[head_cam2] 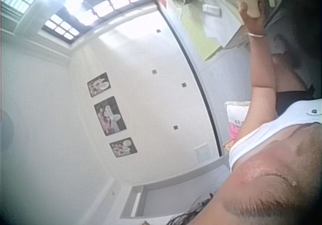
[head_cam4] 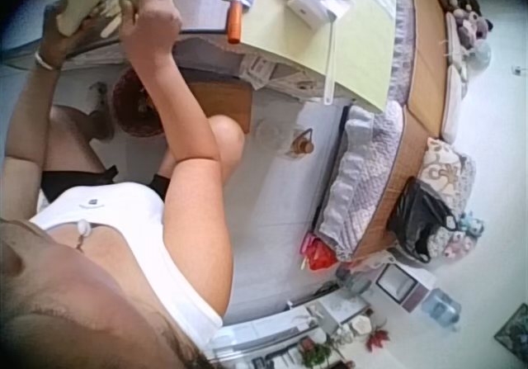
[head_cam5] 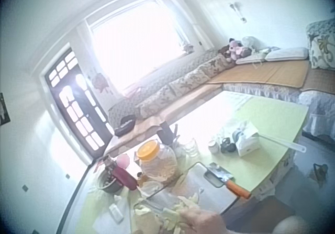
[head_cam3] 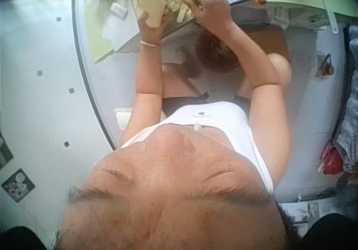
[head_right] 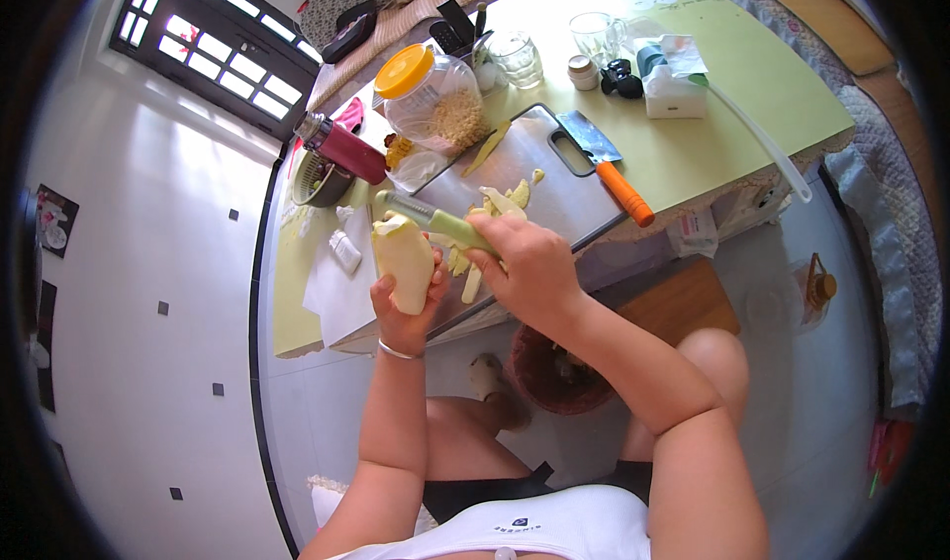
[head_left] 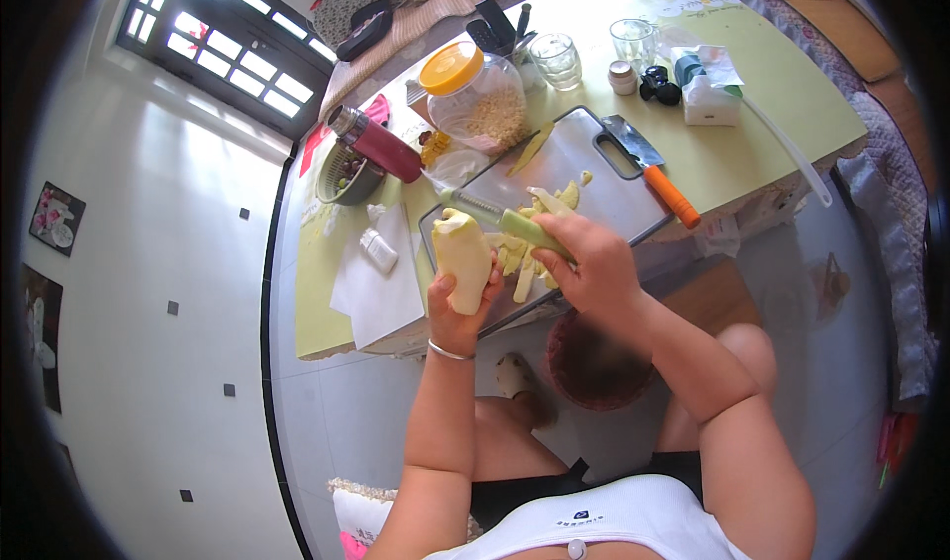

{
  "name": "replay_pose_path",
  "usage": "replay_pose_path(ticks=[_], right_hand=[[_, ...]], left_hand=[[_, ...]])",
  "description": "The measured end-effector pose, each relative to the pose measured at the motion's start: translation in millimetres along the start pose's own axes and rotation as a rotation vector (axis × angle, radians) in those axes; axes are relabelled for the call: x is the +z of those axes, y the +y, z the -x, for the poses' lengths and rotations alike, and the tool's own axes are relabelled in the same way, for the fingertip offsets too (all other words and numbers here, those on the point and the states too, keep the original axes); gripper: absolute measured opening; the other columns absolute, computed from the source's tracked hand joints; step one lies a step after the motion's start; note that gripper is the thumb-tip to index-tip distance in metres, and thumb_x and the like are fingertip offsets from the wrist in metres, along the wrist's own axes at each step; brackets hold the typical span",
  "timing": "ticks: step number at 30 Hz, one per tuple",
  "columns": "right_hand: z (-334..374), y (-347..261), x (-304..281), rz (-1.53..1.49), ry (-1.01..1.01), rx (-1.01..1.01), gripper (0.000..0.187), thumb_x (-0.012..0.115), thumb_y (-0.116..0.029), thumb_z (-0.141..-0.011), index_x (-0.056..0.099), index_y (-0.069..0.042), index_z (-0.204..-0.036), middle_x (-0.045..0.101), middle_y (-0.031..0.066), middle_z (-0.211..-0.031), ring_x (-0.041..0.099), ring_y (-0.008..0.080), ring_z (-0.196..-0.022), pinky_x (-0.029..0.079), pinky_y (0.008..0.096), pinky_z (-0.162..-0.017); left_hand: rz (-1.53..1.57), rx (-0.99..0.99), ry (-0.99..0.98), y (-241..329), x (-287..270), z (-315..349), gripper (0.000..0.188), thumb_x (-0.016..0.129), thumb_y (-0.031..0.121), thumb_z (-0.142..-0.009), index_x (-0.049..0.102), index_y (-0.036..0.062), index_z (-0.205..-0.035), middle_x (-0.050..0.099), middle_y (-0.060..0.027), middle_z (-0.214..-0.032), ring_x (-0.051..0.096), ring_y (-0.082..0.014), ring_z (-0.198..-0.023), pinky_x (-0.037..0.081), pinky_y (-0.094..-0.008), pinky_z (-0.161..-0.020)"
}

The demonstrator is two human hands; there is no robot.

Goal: The person peels a pear using a green peeler, then cuts the pear into smaller pieces with a knife on a cutting board.

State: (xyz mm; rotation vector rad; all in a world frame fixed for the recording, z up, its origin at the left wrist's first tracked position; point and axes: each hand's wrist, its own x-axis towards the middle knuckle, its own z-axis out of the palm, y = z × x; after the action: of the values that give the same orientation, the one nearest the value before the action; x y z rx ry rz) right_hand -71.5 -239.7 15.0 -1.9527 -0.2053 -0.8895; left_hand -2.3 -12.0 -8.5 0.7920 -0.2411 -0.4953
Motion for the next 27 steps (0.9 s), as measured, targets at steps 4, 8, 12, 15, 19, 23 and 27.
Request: replay_pose_path(ticks=[4, 8, 12, 15, 19, 23, 27], right_hand=[[8, -13, 5, -0.153, -0.045, 0.011, 0.031, 0.072, -0.02, -0.091, 0.068, -0.008, -0.118, 0.07, 0.0143, -0.094, 0.069, 0.038, -0.085, 0.056, 0.046, -0.071], [8, -10, 7, -0.076, -0.085, 0.009, 0.03, 0.072, -0.019, -0.091, 0.068, -0.008, -0.119, 0.07, 0.0144, -0.093, 0.069, 0.0373, -0.084, 0.056, 0.0447, -0.072], [7, 1, 10, -0.181, -0.027, 0.036, 0.029, 0.072, -0.018, -0.091, 0.069, -0.007, -0.118, 0.071, 0.0154, -0.095, 0.069, 0.0385, -0.087, 0.056, 0.0452, -0.073], [10, 13, 15, -0.274, -0.03, 0.129, 0.028, 0.072, -0.017, -0.091, 0.069, -0.006, -0.117, 0.071, 0.0161, -0.099, 0.069, 0.0392, -0.089, 0.056, 0.0459, -0.076], [11, 22, 12, -0.07, -0.122, 0.197, 0.027, 0.071, -0.016, -0.091, 0.069, -0.005, -0.115, 0.072, 0.0165, -0.102, 0.07, 0.0381, -0.091, 0.055, 0.046, -0.077], [0, 16, 3, 0.349, -0.239, 0.153, 0.026, 0.07, -0.018, -0.092, 0.068, -0.004, -0.115, 0.071, 0.0169, -0.101, 0.07, 0.0379, -0.093, 0.055, 0.0463, -0.078], [-3, 6, 0, -0.132, -0.122, 0.152, 0.03, 0.072, -0.018, -0.092, 0.068, -0.003, -0.118, 0.071, 0.0175, -0.1, 0.07, 0.0382, -0.094, 0.055, 0.0443, -0.08]], left_hand=[[0.013, 0.018, -0.016, -4, 1, -1, 0.07, 0.078, 0.031, -0.081, 0.05, -0.0008, -0.136, 0.062, -0.0195, -0.115, 0.062, -0.0289, -0.094, 0.055, -0.0345, -0.077], [0.005, 0.052, 0.033, -9, 14, 1, 0.069, 0.078, 0.032, -0.081, 0.051, -0.0009, -0.135, 0.063, -0.0195, -0.114, 0.063, -0.0292, -0.094, 0.056, -0.0364, -0.079], [0.03, 0.051, -0.005, -9, 15, 2, 0.077, 0.078, 0.039, -0.077, 0.049, -0.0002, -0.138, 0.06, -0.0188, -0.113, 0.06, -0.0271, -0.088, 0.054, -0.0336, -0.075], [0.057, 0.048, -0.121, -3, 15, 2, 0.085, 0.08, 0.044, -0.074, 0.047, 0.0008, -0.14, 0.056, -0.0183, -0.112, 0.054, -0.0245, -0.082, 0.052, -0.032, -0.071], [0.112, -0.006, -0.325, 8, 14, 4, 0.092, 0.084, 0.049, -0.071, 0.046, 0.0005, -0.138, 0.054, -0.0166, -0.108, 0.053, -0.0205, -0.076, 0.047, -0.0282, -0.062], [0.232, -0.077, -0.421, 9, 8, 5, 0.097, 0.087, 0.053, -0.068, 0.045, -0.0006, -0.137, 0.053, -0.0151, -0.105, 0.052, -0.0177, -0.07, 0.045, -0.0258, -0.057], [0.204, -0.072, -0.372, 6, 2, 8, 0.109, 0.082, 0.073, -0.061, 0.049, -0.0019, -0.133, 0.057, -0.0138, -0.098, 0.051, -0.014, -0.062, 0.041, -0.0232, -0.051]])
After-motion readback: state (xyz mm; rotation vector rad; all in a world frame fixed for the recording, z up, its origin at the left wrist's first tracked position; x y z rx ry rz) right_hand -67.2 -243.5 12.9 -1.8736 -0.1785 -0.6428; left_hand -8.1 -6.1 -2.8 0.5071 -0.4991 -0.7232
